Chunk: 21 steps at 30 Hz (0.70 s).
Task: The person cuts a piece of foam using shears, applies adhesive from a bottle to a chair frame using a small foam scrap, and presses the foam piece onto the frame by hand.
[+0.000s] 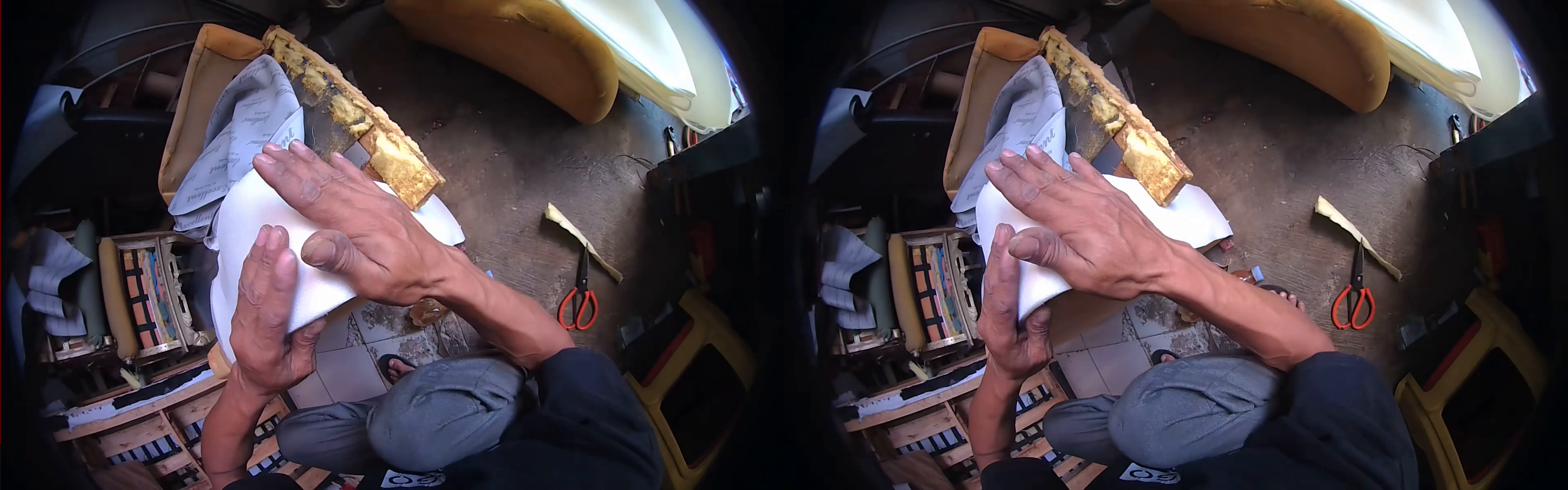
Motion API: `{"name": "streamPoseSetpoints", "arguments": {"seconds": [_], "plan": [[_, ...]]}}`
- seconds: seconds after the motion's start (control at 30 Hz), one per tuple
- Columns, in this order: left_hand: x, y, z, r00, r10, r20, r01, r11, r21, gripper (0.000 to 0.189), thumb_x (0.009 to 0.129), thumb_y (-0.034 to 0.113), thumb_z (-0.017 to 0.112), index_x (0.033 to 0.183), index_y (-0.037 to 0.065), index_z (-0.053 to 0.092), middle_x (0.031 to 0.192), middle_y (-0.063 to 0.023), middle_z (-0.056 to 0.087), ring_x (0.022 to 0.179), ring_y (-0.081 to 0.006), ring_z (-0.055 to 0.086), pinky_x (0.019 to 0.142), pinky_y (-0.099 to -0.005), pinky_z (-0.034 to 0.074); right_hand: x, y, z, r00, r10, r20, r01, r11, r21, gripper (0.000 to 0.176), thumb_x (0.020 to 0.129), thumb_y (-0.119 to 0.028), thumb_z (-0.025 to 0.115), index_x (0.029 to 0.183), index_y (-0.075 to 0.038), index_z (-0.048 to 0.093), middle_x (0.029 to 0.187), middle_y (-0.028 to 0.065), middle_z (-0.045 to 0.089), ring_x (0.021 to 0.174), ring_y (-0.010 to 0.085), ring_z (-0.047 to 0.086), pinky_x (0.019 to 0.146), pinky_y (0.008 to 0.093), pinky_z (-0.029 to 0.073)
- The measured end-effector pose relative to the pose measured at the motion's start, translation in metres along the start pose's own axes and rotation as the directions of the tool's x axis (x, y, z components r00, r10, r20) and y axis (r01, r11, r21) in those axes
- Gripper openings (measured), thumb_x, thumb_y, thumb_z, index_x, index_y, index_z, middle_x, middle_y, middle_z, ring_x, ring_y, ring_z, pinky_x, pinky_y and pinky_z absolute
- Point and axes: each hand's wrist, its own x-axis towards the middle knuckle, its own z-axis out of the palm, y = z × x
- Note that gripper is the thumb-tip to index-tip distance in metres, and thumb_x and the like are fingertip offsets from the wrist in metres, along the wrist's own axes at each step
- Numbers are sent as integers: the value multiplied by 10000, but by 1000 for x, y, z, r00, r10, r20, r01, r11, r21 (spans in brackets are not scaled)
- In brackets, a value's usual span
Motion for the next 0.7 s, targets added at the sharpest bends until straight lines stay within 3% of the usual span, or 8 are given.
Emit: {"name": "streamPoseSetpoints", "arguments": {"seconds": [0.13, 0.23, 0.33, 0.4, 0.47, 0.5, 0.63, 0.7], "plan": [[-6, 7, -6, 993, 32, 114, -55, 977, 208, 540, 1025, 198, 578, 1490, -41, 443, 1460, -321, 499, 1385, -492, 465, 1144, -596, 359, 4, 5, 1, 988, -78, 133, 90, 992, -89, 862, 996, -718, 276, 1558, -76, 399, 1614, 190, 356, 1503, 397, 308, 1230, 530, 231], [-8, 15, -11, 990, -7, 141, -30, 965, 261, 519, 1040, 206, 541, 1493, -29, 443, 1470, -324, 485, 1408, -474, 446, 1147, -626, 340, 2, 17, -7, 979, -109, 171, 92, 990, 106, 816, 983, -687, 385, 1581, -132, 360, 1606, 248, 332, 1501, 424, 295, 1201, 596, 241], [-2, 24, -14, 978, 9, 208, -92, 915, 392, 533, 1045, 240, 538, 1494, -30, 438, 1484, -310, 479, 1424, -459, 431, 1153, -626, 330, -1, 16, -4, 986, -106, 133, 97, 993, 72, 819, 979, -686, 394, 1579, -131, 362, 1611, 244, 326, 1501, 424, 293, 1205, 592, 234], [-8, 24, -10, 978, -7, 207, -67, 935, 348, 543, 1044, 260, 543, 1504, -8, 435, 1502, -298, 465, 1432, -458, 421, 1154, -618, 330, -11, 12, -4, 991, -67, 114, 60, 996, 64, 822, 974, -692, 392, 1579, -136, 362, 1621, 229, 317, 1504, 419, 291, 1210, 591, 221], [-12, 19, -7, 986, 8, 164, -60, 947, 316, 548, 1037, 258, 561, 1516, 24, 435, 1507, -290, 466, 1421, -473, 430, 1144, -608, 343, -31, 15, -6, 994, -59, 97, 67, 994, -89, 904, 987, -727, 281, 1545, -26, 402, 1600, 247, 353, 1489, 419, 336, 1208, 528, 238], [-13, 15, -6, 986, 9, 166, -56, 959, 279, 632, 988, 232, 648, 1546, 68, 399, 1527, -275, 447, 1433, -473, 412, 1138, -587, 358, -51, 22, -5, 995, -48, 86, 57, 993, -107, 859, 1010, -676, 318, 1560, -18, 360, 1602, 247, 345, 1494, 411, 329, 1217, 526, 225], [-23, 2, -1, 984, 53, 168, -105, 944, 313, 884, 874, 150, 759, 1605, 120, 262, 1598, -234, 347, 1461, -447, 369, 1159, -574, 336, -169, 65, 0, 976, 209, 57, -196, 965, -177, 855, 1017, -525, 504, 1630, -61, 132, 1666, 224, 197, 1551, 387, 180, 1247, 536, 130], [-28, 1, 7, 989, 52, 139, -99, 929, 356, 899, 878, 149, 752, 1611, 128, 233, 1607, -227, 330, 1462, -448, 366, 1163, -580, 327, -232, 94, -3, 867, 492, 83, -456, 849, -266, 848, 1036, -457, 489, 1631, -46, 47, 1669, 264, 135, 1560, 398, 122, 1266, 483, 92]]}}
